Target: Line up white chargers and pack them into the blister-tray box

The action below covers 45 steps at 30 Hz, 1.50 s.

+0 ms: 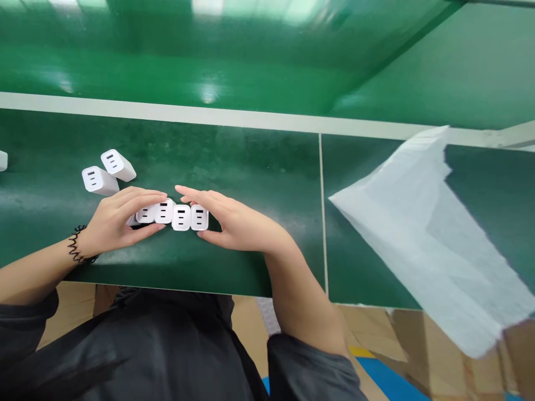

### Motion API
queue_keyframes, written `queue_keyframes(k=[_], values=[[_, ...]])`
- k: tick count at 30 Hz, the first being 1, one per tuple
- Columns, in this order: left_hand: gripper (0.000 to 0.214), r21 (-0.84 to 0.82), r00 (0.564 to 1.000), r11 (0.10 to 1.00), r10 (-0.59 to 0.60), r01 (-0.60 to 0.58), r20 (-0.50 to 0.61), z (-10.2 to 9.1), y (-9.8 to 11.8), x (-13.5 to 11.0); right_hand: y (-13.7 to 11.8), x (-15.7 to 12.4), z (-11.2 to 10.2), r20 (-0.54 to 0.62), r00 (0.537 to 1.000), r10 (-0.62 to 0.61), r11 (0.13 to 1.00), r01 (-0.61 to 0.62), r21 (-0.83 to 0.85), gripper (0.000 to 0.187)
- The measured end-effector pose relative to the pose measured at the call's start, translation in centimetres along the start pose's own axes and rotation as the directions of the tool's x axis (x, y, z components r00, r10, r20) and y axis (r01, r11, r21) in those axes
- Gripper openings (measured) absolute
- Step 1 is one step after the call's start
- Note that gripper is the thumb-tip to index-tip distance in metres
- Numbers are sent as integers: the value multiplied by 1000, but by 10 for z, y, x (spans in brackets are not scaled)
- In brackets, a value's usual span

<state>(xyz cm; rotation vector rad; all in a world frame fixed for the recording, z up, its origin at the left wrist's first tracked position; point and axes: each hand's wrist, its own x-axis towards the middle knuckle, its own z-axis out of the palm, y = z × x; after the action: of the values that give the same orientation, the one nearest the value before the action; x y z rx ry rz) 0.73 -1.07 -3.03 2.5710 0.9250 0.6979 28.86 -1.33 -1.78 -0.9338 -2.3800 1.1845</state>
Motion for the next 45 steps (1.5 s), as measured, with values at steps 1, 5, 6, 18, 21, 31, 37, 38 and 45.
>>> queue_keyframes(k=[1, 5, 6, 18, 21, 31, 37, 38, 45], values=[[42, -3, 1000, 1000, 4, -4, 0, 0, 0, 0, 0, 0, 0, 2, 1000, 2, 1000, -2, -9, 76], [43, 10, 1000, 1000, 5, -5, 5, -1, 0, 1, 2, -1, -3, 0, 1000, 10, 1000, -10, -28, 75], [44, 16, 1000, 1000, 1, -1, 8, -2, 0, 1, 3, -1, -4, -9, 1000, 20, 999, -20, -24, 74], [80, -303, 990, 952, -4, 48, 143, -14, -6, 2, 39, 27, 13, -571, 820, -34, 954, -143, -262, 67], [101, -364, 946, 928, 38, 86, 321, -33, -15, 2, 24, 22, 12, -601, 794, -90, 907, -183, -378, 67], [95, -257, 869, 944, -58, 208, 492, -39, -28, 1, -3, 23, 34, -209, 943, -257, 929, 181, -323, 77], [96, -239, 859, 944, -80, 228, 506, -36, -26, 1, 4, 28, 47, -203, 945, -256, 934, 188, -304, 72], [96, -243, 861, 944, -74, 223, 503, -35, -26, 1, 4, 28, 47, -207, 944, -257, 936, 190, -295, 72], [93, -220, 884, 960, -51, 171, 464, -32, -24, 1, 4, 29, 49, -230, 940, -254, 940, 183, -288, 76]])
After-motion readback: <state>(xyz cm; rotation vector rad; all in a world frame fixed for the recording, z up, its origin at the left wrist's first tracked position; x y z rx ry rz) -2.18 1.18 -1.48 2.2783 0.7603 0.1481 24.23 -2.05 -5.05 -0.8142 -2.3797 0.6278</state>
